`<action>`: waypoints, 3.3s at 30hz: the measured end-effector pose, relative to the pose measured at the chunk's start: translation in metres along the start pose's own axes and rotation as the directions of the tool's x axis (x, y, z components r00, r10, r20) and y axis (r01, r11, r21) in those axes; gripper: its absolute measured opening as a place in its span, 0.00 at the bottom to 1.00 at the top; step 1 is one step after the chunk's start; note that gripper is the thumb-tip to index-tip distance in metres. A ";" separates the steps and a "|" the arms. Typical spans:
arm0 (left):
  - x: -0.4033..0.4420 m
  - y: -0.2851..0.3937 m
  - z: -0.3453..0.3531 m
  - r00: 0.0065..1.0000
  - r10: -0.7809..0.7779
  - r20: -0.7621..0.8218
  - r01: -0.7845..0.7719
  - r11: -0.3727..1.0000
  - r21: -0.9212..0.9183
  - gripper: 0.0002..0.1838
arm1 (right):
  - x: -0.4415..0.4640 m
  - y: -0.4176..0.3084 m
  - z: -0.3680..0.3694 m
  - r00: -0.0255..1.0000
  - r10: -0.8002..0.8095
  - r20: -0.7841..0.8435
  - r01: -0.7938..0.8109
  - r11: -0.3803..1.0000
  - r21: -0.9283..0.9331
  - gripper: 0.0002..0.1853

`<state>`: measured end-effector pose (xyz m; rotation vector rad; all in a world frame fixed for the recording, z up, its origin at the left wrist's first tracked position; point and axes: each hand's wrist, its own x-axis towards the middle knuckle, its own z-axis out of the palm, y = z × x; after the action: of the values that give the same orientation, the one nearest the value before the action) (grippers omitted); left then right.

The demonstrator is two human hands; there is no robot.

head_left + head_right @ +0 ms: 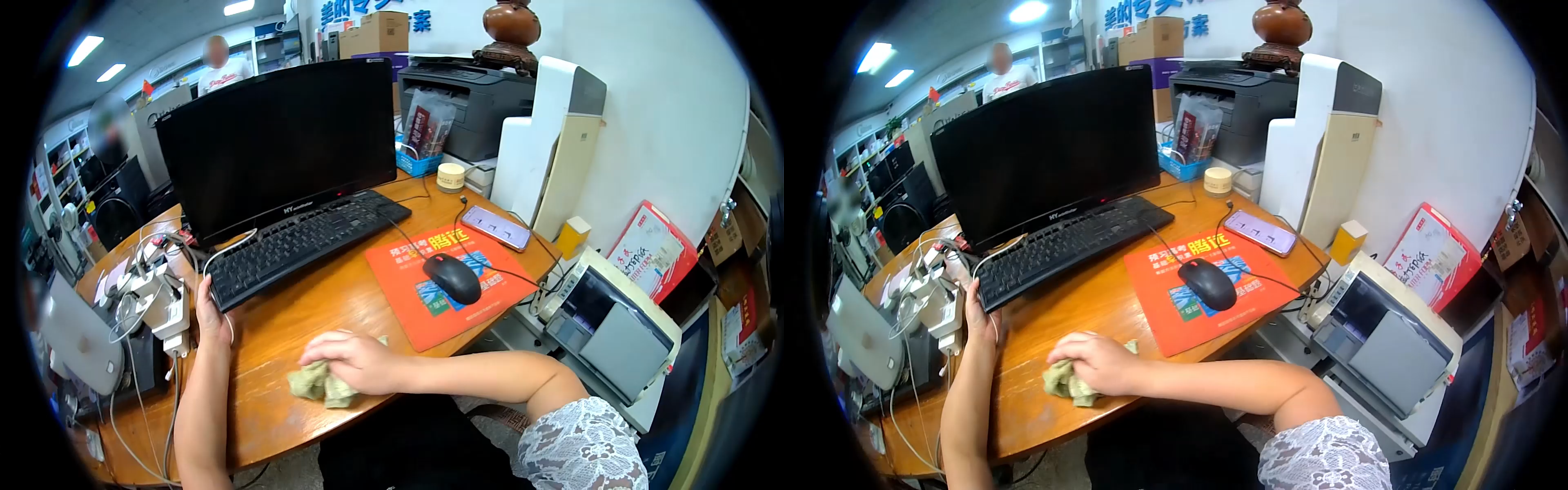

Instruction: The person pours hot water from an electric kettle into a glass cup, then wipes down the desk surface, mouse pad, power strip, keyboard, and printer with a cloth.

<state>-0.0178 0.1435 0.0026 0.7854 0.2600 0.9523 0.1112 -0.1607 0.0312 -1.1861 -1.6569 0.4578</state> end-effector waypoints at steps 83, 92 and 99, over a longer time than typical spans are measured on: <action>-0.200 0.003 0.163 0.469 -0.565 0.679 -0.795 0.065 0.603 0.17 | -0.003 0.003 -0.270 0.524 0.782 -0.339 -0.587 0.042 -0.809 0.16; -0.184 -0.068 0.187 0.391 -0.567 0.725 -0.897 -0.059 0.437 0.18 | -0.055 0.061 -0.331 0.248 0.889 -0.386 -0.485 -0.231 -0.843 0.44; -0.196 -0.042 0.171 0.518 -0.598 0.612 -0.822 -0.149 0.550 0.19 | -0.047 0.088 -0.342 0.309 0.906 -0.290 -0.513 -0.098 -0.853 0.31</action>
<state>-0.0146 -0.1119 0.0678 2.9591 -0.1256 0.1043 0.4537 -0.2416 0.0859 -3.1749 -1.2703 0.5594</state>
